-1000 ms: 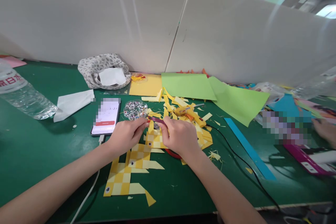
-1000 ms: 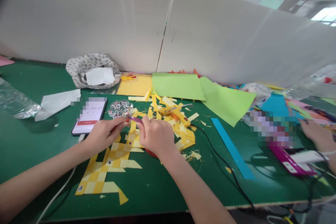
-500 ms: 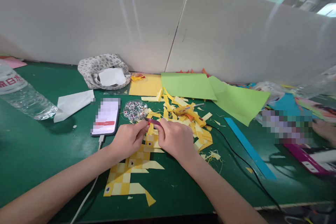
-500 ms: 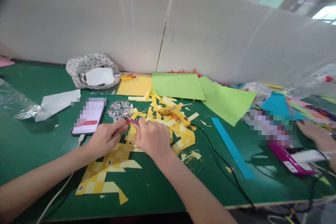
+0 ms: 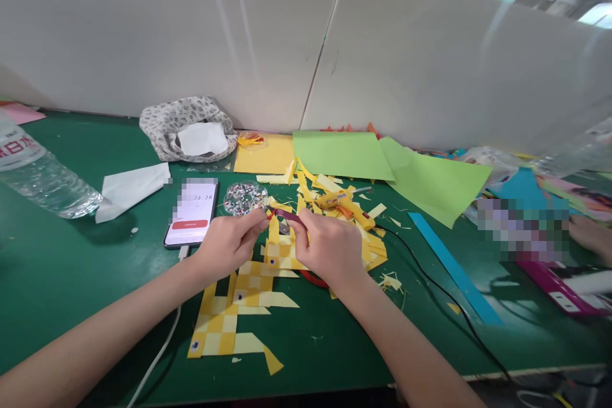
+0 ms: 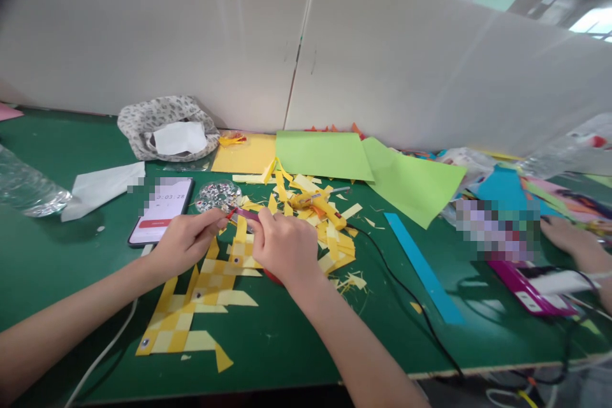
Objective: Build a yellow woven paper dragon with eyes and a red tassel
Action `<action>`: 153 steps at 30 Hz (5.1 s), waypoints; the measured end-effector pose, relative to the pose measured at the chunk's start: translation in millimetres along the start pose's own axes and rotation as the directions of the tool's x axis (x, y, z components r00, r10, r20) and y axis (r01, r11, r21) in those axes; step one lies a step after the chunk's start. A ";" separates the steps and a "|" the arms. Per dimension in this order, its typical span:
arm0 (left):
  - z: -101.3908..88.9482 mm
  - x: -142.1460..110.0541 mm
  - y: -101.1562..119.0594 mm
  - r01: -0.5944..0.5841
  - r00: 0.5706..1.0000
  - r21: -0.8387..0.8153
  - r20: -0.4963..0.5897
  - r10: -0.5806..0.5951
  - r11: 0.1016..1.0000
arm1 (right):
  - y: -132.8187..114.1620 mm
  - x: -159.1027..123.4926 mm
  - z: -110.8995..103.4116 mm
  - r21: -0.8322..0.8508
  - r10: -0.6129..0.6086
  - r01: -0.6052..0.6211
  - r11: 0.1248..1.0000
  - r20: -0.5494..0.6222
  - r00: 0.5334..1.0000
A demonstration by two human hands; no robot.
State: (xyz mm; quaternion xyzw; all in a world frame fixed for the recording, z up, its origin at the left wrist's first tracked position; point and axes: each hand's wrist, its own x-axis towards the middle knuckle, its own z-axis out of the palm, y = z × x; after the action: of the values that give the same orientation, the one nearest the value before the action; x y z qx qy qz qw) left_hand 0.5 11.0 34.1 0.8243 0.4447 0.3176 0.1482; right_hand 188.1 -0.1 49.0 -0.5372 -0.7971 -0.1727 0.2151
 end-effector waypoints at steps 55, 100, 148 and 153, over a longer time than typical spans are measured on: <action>-23.0 3.8 -37.2 0.228 0.941 0.135 0.224 -0.254 0.964 | 13.7 2.3 -2.2 0.814 0.019 -0.345 0.467 0.381 0.925; 1.2 -7.6 4.5 0.470 0.873 -0.690 0.454 -0.178 0.550 | 96.5 -8.6 -32.8 0.408 0.434 -0.425 0.808 0.076 0.898; -42.6 -65.7 6.7 0.263 0.906 0.368 0.225 -0.360 0.892 | 68.1 -21.9 -26.4 0.692 0.400 -0.713 -0.109 0.688 0.606; -28.7 -77.0 17.8 0.334 0.863 0.289 0.289 -0.414 0.897 | 69.6 -19.7 -18.3 0.678 0.554 -0.731 0.075 0.581 0.596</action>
State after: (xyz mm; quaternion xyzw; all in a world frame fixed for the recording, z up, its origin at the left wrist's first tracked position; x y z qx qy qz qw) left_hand -38.0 -63.7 35.0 0.7755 0.5978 0.0806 0.1863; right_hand 262.2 0.5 57.3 -0.6465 -0.4512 0.4273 0.4426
